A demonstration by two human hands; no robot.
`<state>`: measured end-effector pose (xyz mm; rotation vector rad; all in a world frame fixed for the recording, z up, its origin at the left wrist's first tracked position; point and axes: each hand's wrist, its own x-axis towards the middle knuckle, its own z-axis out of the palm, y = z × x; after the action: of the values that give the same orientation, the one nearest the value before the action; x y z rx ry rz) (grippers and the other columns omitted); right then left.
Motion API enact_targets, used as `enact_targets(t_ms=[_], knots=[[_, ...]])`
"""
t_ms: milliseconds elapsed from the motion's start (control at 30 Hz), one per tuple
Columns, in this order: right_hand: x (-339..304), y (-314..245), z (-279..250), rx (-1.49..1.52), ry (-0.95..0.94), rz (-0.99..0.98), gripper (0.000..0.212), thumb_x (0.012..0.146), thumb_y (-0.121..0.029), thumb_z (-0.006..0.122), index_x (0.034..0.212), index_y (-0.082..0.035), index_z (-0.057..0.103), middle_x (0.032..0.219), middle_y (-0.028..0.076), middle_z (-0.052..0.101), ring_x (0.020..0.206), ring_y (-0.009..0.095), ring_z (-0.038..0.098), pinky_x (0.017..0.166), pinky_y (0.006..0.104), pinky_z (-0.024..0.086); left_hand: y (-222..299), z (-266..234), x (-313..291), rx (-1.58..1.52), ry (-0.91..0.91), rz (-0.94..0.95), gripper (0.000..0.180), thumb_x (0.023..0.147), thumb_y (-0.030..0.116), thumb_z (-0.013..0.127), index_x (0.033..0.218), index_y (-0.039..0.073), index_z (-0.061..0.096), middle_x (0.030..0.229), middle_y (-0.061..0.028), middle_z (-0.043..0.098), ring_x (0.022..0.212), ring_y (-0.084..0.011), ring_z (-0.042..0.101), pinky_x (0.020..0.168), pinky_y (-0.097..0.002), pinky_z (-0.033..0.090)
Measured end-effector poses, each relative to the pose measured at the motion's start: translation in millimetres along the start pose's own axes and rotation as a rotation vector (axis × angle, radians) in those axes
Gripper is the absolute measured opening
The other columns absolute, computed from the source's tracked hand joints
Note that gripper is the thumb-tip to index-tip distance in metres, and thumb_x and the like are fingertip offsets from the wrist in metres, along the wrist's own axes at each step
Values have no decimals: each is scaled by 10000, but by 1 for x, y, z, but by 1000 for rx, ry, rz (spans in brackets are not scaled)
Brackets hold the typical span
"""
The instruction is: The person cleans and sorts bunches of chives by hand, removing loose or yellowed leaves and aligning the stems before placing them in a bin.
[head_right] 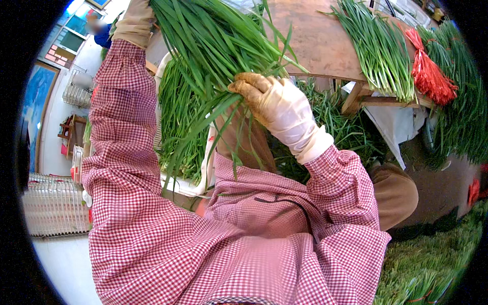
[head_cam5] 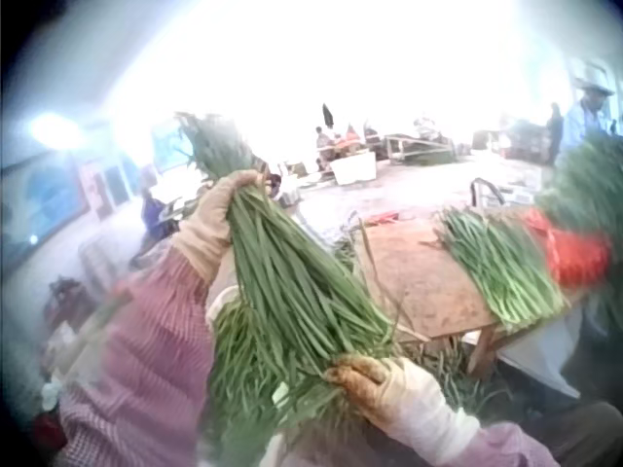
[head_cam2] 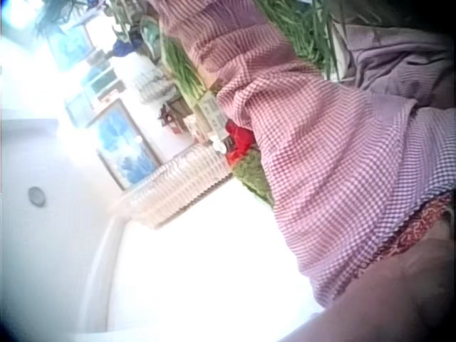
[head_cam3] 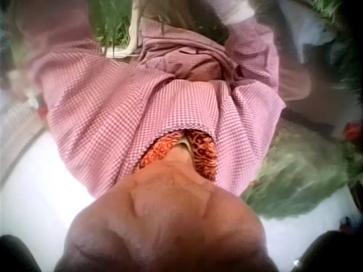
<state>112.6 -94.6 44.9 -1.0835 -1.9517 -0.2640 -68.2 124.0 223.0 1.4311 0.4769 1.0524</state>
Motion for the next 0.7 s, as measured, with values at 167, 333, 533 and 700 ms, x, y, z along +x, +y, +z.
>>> enact_targets(t_ms=[167, 333, 533, 700], knots=[[-4, -3, 6, -83, -140, 161, 409, 724, -62, 554, 1112, -189, 535, 1004, -1, 586, 802, 224, 591, 690, 337, 470, 2, 19, -1, -3, 26, -2, 149, 827, 173, 550, 772, 41, 595, 635, -75, 607, 542, -179, 602, 510, -280, 526], [-17, 12, 7, -203, -200, 247, 410, 730, -41, 531, 1110, -196, 524, 937, 24, 582, 780, 236, 583, 643, 344, 459, 4, 26, -3, -136, 57, -80, 156, 824, 183, 555, 764, 42, 587, 636, -82, 610, 537, -186, 610, 490, -290, 531], [-5, 4, 7, -183, -254, 224, 586, 671, -63, 612, 1216, -219, 463, 907, 65, 586, 737, 274, 587, 587, 359, 477, 8, 22, 7, -8, 117, 12, 168, 829, 192, 544, 766, 43, 588, 638, -79, 611, 536, -184, 613, 490, -280, 532], [0, 6, 6, -290, -334, 218, 537, 733, -119, 607, 1236, -222, 449, 801, 78, 595, 620, 274, 596, 505, 372, 469, 13, 36, -3, -16, -68, 4, 140, 817, 164, 558, 786, 33, 597, 623, -70, 605, 512, -176, 602, 467, -264, 523]])
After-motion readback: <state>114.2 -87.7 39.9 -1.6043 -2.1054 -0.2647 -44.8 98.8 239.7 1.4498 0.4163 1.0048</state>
